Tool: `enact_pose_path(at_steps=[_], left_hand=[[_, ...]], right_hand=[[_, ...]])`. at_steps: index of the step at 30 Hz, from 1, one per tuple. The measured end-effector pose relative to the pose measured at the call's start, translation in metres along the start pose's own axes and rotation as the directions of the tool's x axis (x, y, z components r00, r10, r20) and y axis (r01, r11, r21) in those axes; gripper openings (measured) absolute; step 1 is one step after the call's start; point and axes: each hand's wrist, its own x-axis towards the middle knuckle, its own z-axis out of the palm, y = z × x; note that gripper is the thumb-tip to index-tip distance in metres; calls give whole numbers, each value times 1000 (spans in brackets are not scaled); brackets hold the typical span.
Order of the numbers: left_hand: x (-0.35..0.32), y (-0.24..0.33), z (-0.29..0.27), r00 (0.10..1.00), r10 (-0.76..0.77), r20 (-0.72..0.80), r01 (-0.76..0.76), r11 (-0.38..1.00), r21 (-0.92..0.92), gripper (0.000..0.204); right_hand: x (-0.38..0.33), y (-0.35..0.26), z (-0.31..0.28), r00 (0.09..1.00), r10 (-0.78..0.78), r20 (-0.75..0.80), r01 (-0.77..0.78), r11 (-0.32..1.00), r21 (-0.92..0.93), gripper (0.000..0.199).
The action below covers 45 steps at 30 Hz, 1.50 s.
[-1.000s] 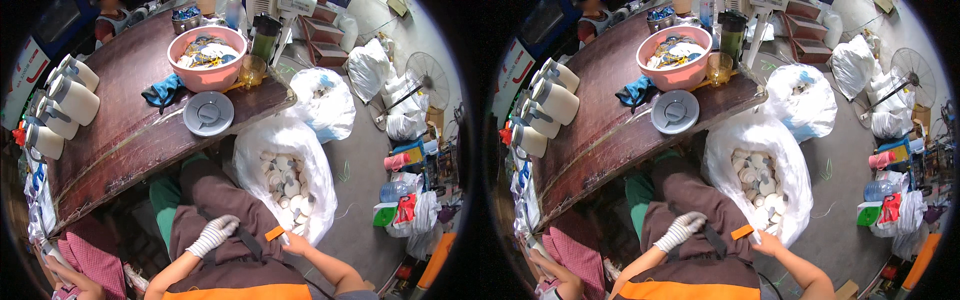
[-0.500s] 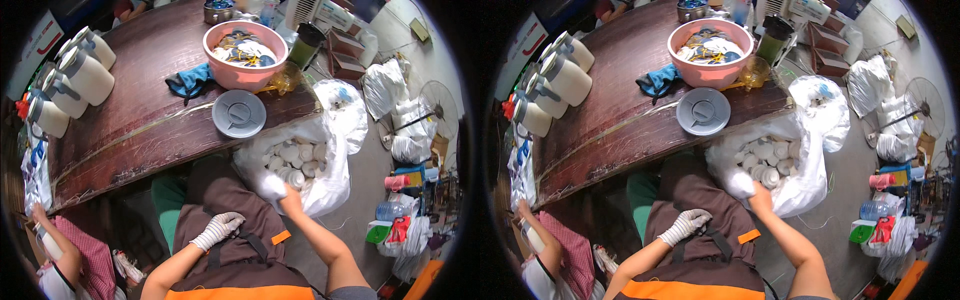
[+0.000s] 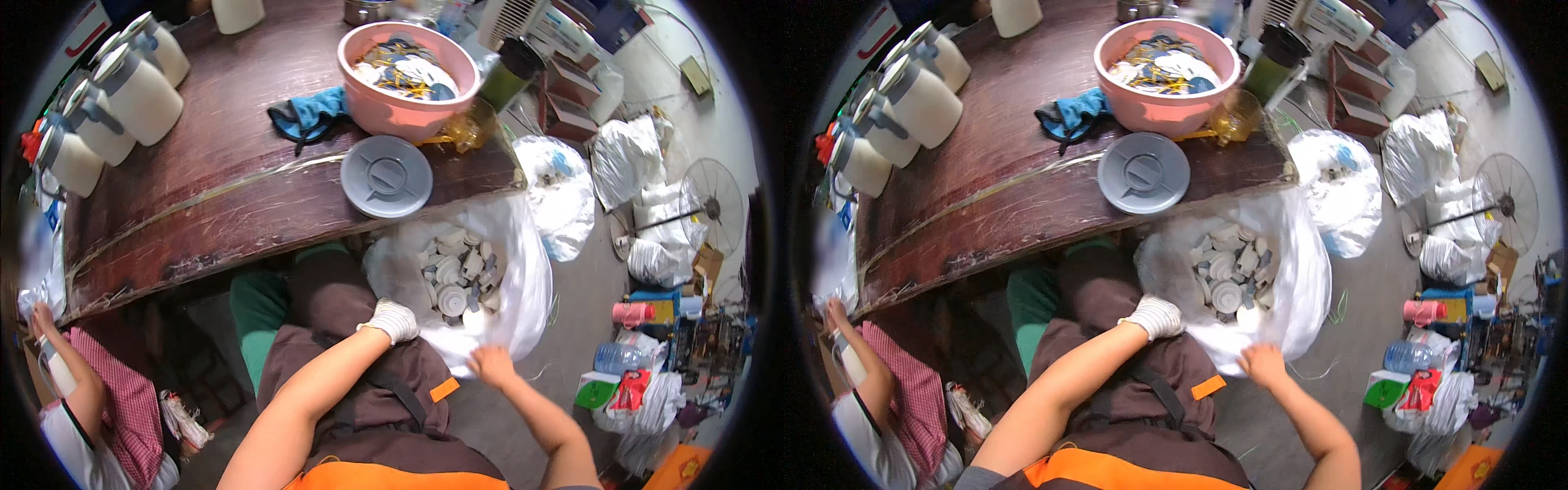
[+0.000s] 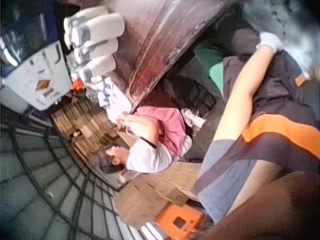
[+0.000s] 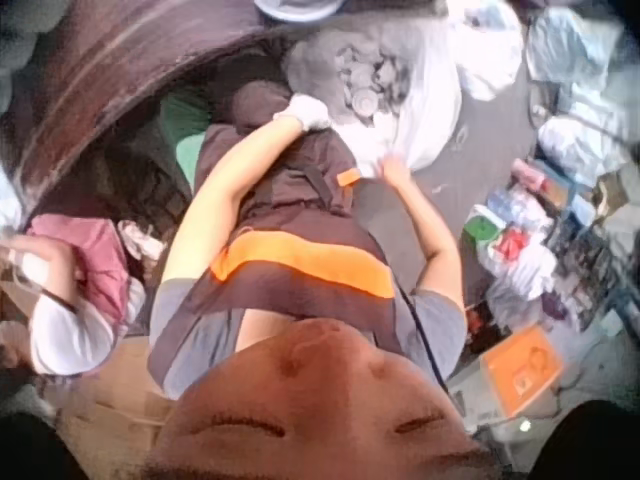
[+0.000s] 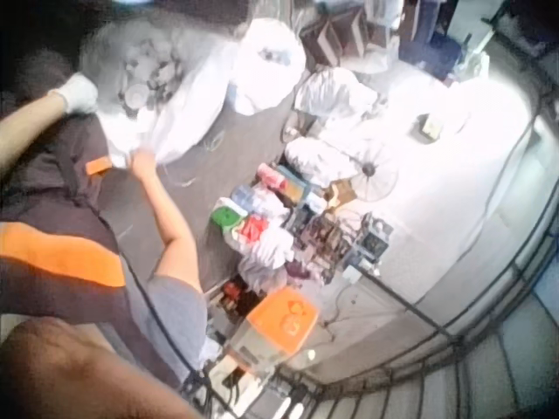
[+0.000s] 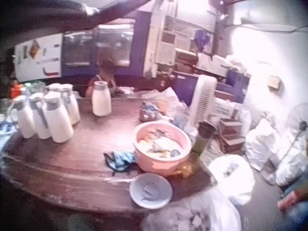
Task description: The person assembles white plastic pitchers by attaching lids and rubber stoppers. They pick up each pitcher, fit the lid, insert a stopper, and place the finished unit on the table. The person also wipes the exterior of some pitchers with a cloth.
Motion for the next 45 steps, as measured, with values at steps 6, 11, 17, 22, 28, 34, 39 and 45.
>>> enact_pose_path(at_steps=[6,11,17,22,28,34,39,45], left_hand=[[-31,-9,7,654,386,-651,-464,884,58,27],[-165,-91,-76,281,79,-957,-233,972,12,23],[-212,-283,-44,-179,-698,-694,-185,716,-673,32],[-225,-263,-53,-199,-643,-740,99,738,-668,28],[-232,-266,-39,-237,-576,-782,-72,814,-577,25],[-233,-267,-41,-194,-561,-805,-55,826,-562,23],[-237,-280,-39,-41,-711,-702,-634,562,-531,27],[-330,-183,-70,48,-633,-773,-820,417,-393,44]], right_hand=[[-17,-27,44,990,89,112,-106,981,160,42],[57,-114,-143,912,5,-410,233,817,528,26],[169,-213,-300,693,-447,-566,690,640,339,31],[248,-275,-412,568,-608,-554,782,610,132,49],[358,-346,-539,597,-475,-647,678,729,91,61],[408,-349,-547,802,-270,-533,361,930,74,72],[340,-336,-492,400,-528,-749,632,751,-192,41],[172,-268,-388,221,-720,-658,949,315,-25,40]])
